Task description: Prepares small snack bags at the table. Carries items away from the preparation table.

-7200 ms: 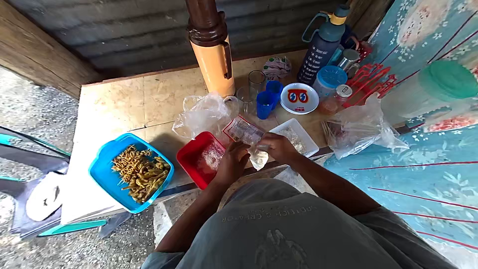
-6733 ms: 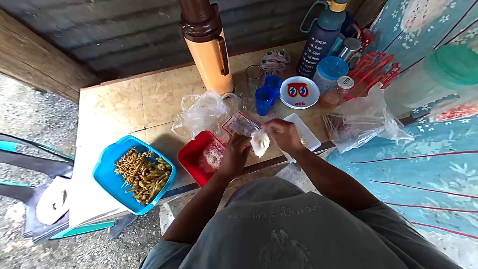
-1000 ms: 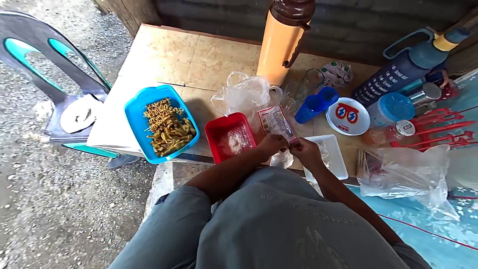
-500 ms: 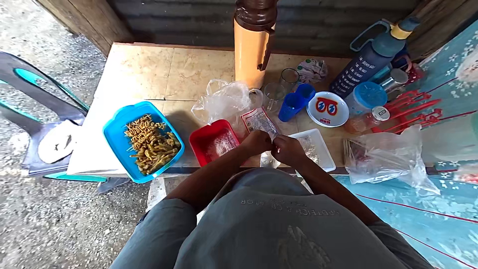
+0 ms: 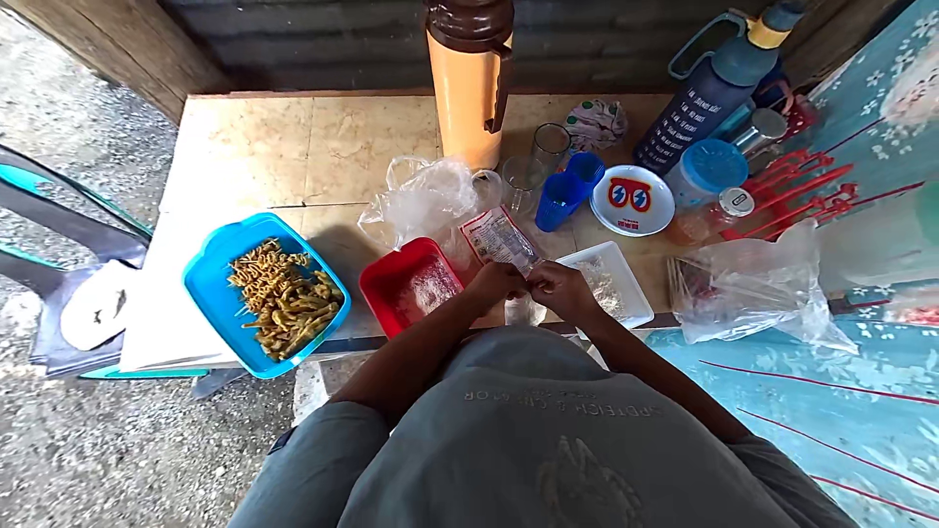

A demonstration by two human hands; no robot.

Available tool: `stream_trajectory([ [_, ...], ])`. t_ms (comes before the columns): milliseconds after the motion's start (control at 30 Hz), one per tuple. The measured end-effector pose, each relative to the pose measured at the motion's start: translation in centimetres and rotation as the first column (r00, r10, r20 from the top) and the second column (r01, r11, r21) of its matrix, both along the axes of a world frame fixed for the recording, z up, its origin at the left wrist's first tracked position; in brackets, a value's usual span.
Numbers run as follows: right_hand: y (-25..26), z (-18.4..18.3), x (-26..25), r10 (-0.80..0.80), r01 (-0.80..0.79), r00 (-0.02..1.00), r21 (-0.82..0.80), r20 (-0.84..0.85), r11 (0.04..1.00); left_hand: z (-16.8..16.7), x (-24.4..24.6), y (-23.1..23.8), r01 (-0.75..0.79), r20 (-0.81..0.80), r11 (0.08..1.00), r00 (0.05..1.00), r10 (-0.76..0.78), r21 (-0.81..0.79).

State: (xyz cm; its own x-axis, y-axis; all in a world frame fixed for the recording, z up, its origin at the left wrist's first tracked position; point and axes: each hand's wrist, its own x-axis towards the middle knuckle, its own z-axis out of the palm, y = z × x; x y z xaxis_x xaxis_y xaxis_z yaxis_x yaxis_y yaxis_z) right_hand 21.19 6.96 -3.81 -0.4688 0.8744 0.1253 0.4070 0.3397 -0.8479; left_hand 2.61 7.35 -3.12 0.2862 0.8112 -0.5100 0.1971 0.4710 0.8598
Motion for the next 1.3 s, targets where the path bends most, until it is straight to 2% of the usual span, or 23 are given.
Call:
stream_trajectory([
  [100,0.4,0.5,0.2,0.020,-0.021,1.000,-0.145,-0.008,0.989,-0.7,-0.1,-0.5,-0.069,0.126,0.994,0.989,0.079,-0.081],
  [167,1.2,0.7,0.7,0.110,-0.100,0.993,-0.175,0.049,0.980,-0.6,-0.3,-0.6,-0.033,0.119,0.998,0.992,0.039,-0.055],
  [267,2.3,1.3,0.8,0.252,-0.239,0.935,-0.079,0.249,0.968,0.6,0.0,-0.3,0.050,-0.004,0.999,0.999,-0.050,-0.004],
  [333,2.2,1.6,0.5,0.274,-0.290,0.881,-0.016,0.385,0.957,1.3,0.3,0.0,0.072,-0.073,0.997,0.995,-0.070,0.021],
  [367,1.7,1.4,0.5,0.250,-0.273,0.884,0.001,0.395,0.962,1.8,0.5,0.1,0.083,-0.102,0.996,0.992,-0.079,0.038],
  [400,1.1,0.8,0.6,0.200,-0.209,0.916,-0.012,0.347,0.978,2.2,0.7,0.3,0.097,-0.140,0.993,0.986,-0.088,0.062],
  [467,-0.3,-0.6,0.4,0.001,0.018,0.988,-0.125,0.152,0.992,2.7,0.8,0.9,0.135,-0.178,0.984,0.978,-0.113,0.114],
  [533,-0.6,-1.2,0.3,-0.186,0.183,0.983,-0.243,0.012,0.953,2.3,0.9,1.4,0.090,-0.083,0.988,0.993,-0.080,0.123],
  [600,-0.2,-1.1,0.4,-0.250,0.201,0.962,-0.339,-0.107,0.919,1.6,0.7,1.3,-0.026,0.100,0.999,0.995,0.021,0.043],
  [667,0.1,-0.7,0.5,-0.241,0.165,0.956,-0.377,-0.164,0.911,1.0,0.0,0.6,-0.081,0.210,0.997,0.974,0.081,-0.007],
  [733,0.2,-0.4,0.2,-0.210,0.156,0.970,-0.342,-0.126,0.927,0.1,-0.6,-0.2,-0.038,0.163,0.992,0.987,0.018,0.118],
  [800,0.2,0.0,-0.2,-0.184,0.156,0.980,-0.292,-0.072,0.944,-0.5,-0.9,-0.6,0.035,-0.029,0.948,0.999,-0.028,0.317],
  [900,-0.3,0.1,-0.7,-0.161,0.152,0.986,-0.163,-0.043,0.975,-0.2,-0.8,-1.1,0.106,-0.226,0.898,0.974,-0.008,0.427],
  [1033,-0.7,0.5,-1.4,-0.159,0.156,0.986,0.065,0.043,0.986,0.6,-0.2,-1.6,0.113,-0.310,0.835,0.948,0.072,0.538],
  [1100,-0.6,0.7,-1.8,-0.170,0.160,0.982,0.117,0.080,0.980,0.6,-0.1,-1.7,0.142,-0.338,0.781,0.937,0.093,0.609],
  [1167,-0.4,0.8,-1.9,-0.169,0.156,0.979,0.119,0.113,0.981,0.4,-0.2,-1.5,0.251,-0.422,0.682,0.902,0.093,0.687],
  [1233,-0.3,0.7,-1.7,-0.153,0.140,0.981,0.110,0.121,0.984,0.1,-0.5,-1.3,0.386,-0.519,0.546,0.848,0.106,0.744],
  [1300,-0.2,0.4,-1.6,-0.146,0.133,0.984,0.116,0.105,0.984,-0.4,-0.8,-0.7,0.495,-0.596,0.433,0.792,0.130,0.753],
])
